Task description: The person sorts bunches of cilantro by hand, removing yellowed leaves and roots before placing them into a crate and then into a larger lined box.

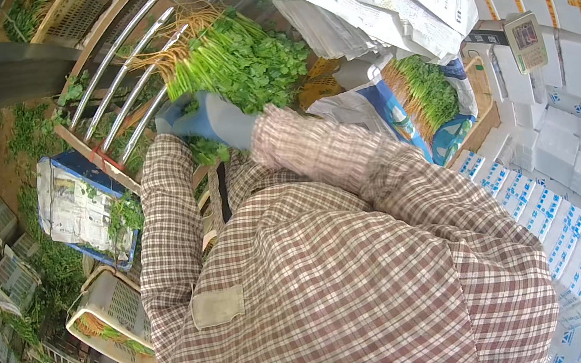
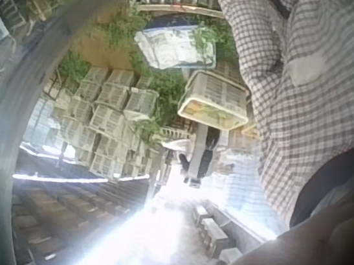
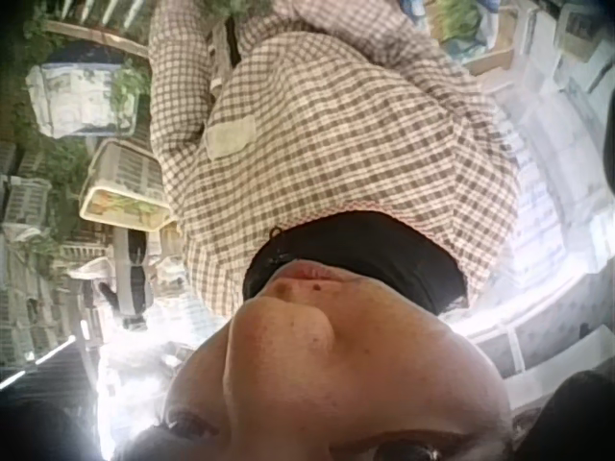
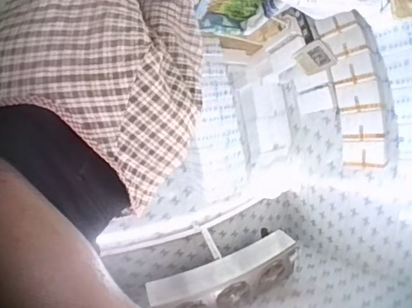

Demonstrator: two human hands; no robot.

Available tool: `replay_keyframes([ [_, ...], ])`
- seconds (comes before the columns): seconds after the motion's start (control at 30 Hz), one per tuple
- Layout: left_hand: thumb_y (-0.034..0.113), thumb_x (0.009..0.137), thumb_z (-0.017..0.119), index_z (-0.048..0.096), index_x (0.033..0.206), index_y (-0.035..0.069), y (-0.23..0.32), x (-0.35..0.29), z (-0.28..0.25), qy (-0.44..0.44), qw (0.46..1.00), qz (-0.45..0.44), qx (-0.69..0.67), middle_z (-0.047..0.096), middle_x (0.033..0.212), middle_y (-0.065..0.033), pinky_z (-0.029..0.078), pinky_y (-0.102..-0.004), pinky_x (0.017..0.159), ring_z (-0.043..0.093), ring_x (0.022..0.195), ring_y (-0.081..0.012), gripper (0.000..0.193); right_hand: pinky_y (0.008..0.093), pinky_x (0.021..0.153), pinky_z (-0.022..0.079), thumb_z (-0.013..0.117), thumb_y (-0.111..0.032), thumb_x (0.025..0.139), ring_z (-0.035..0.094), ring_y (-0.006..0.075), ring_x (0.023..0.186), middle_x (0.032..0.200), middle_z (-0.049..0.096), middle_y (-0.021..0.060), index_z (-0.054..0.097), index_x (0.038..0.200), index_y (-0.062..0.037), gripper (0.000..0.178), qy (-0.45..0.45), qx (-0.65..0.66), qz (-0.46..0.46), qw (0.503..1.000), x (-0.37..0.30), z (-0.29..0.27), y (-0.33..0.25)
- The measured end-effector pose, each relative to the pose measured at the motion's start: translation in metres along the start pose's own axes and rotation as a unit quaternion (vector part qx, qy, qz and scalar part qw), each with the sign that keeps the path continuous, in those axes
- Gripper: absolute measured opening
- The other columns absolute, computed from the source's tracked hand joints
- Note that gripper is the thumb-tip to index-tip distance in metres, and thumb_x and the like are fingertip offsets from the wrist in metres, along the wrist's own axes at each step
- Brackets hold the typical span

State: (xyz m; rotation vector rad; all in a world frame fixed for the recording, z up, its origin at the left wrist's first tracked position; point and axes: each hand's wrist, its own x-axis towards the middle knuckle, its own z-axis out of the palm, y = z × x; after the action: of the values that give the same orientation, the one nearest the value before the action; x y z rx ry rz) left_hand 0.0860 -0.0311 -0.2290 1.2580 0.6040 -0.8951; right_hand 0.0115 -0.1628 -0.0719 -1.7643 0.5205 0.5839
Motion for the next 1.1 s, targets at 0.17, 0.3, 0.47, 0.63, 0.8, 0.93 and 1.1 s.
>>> replay_keyframes([
  [0.17,0.025,0.081,0.078,0.030,0.145,-0.004,0.001,-0.055,0.050,0.187,0.981,0.047,0.020,0.040,0.144,-0.0281,0.038,-0.0483,0.108,0.042,0.131,-0.0380,0.085,0.0337,0.085,0.052,0.069,-0.021,0.084,0.065,0.0228,0.101,0.113,0.065,0.0228,0.058,0.122,0.0055,0.048,-0.033,-0.088,-0.189,0.977,-0.064,-0.090,0.002],
  [0.3,0.039,0.080,0.076,0.022,0.148,-0.004,-0.006,-0.062,0.029,0.137,0.988,0.069,-0.007,0.032,0.148,-0.0269,0.036,-0.0483,0.109,0.038,0.134,-0.0382,0.096,0.0431,0.099,0.047,0.056,-0.052,0.089,0.059,0.0360,0.114,0.125,0.057,0.0286,0.046,0.138,-0.0029,0.070,0.169,-0.248,-0.024,0.954,0.008,-0.139,0.023],
  [0.47,0.056,0.079,0.070,0.018,0.148,-0.006,0.009,-0.082,0.025,0.120,0.981,0.083,0.130,0.029,0.150,-0.0269,0.035,-0.0465,0.110,0.035,0.136,-0.0388,0.106,0.0409,0.103,0.044,0.062,-0.067,0.080,0.050,0.0351,0.125,0.139,0.045,0.0275,0.029,0.147,0.0000,0.100,0.128,-0.298,0.068,0.943,0.072,-0.121,0.015],
  [0.63,0.050,0.100,0.033,-0.004,0.152,0.005,-0.006,-0.023,0.003,-0.025,0.726,-0.155,-0.670,-0.001,0.158,-0.0216,0.007,-0.0522,0.120,0.005,0.146,-0.0385,0.078,0.0437,0.111,0.038,0.067,-0.065,0.077,0.039,0.0404,0.134,0.147,0.030,0.0307,0.017,0.148,0.0042,0.111,0.026,-0.149,-0.093,0.984,0.074,-0.121,0.040],
  [0.8,0.051,0.100,0.034,-0.007,0.151,0.004,0.001,-0.025,0.002,0.010,0.726,-0.153,-0.671,-0.005,0.158,-0.0210,0.005,-0.0523,0.120,0.002,0.146,-0.0379,0.080,0.0389,0.111,0.039,0.082,-0.037,0.073,0.038,0.0383,0.135,0.150,0.021,0.0315,0.002,0.149,0.0036,0.117,0.008,-0.162,-0.001,0.987,0.099,-0.094,0.060],
  [0.93,0.043,0.103,0.031,0.004,0.147,-0.009,0.002,-0.047,0.002,0.020,0.781,-0.117,-0.614,0.006,0.157,-0.0255,0.018,-0.0409,0.120,0.014,0.145,-0.0329,0.074,0.0395,0.112,0.037,0.078,-0.037,0.077,0.036,0.0382,0.136,0.151,0.018,0.0319,0.001,0.150,-0.0009,0.112,0.027,-0.299,0.063,0.952,0.095,-0.054,0.057],
  [1.1,0.065,0.072,0.071,0.012,0.148,-0.008,0.020,-0.107,-0.020,0.208,0.890,0.028,0.404,0.042,0.141,-0.0297,0.042,-0.0392,0.106,0.049,0.127,-0.0353,0.121,0.0393,0.110,0.037,0.070,-0.047,0.081,0.036,0.0394,0.136,0.149,0.022,0.0327,0.005,0.151,-0.0054,0.104,-0.008,-0.275,0.066,0.959,0.064,-0.052,0.018],
])
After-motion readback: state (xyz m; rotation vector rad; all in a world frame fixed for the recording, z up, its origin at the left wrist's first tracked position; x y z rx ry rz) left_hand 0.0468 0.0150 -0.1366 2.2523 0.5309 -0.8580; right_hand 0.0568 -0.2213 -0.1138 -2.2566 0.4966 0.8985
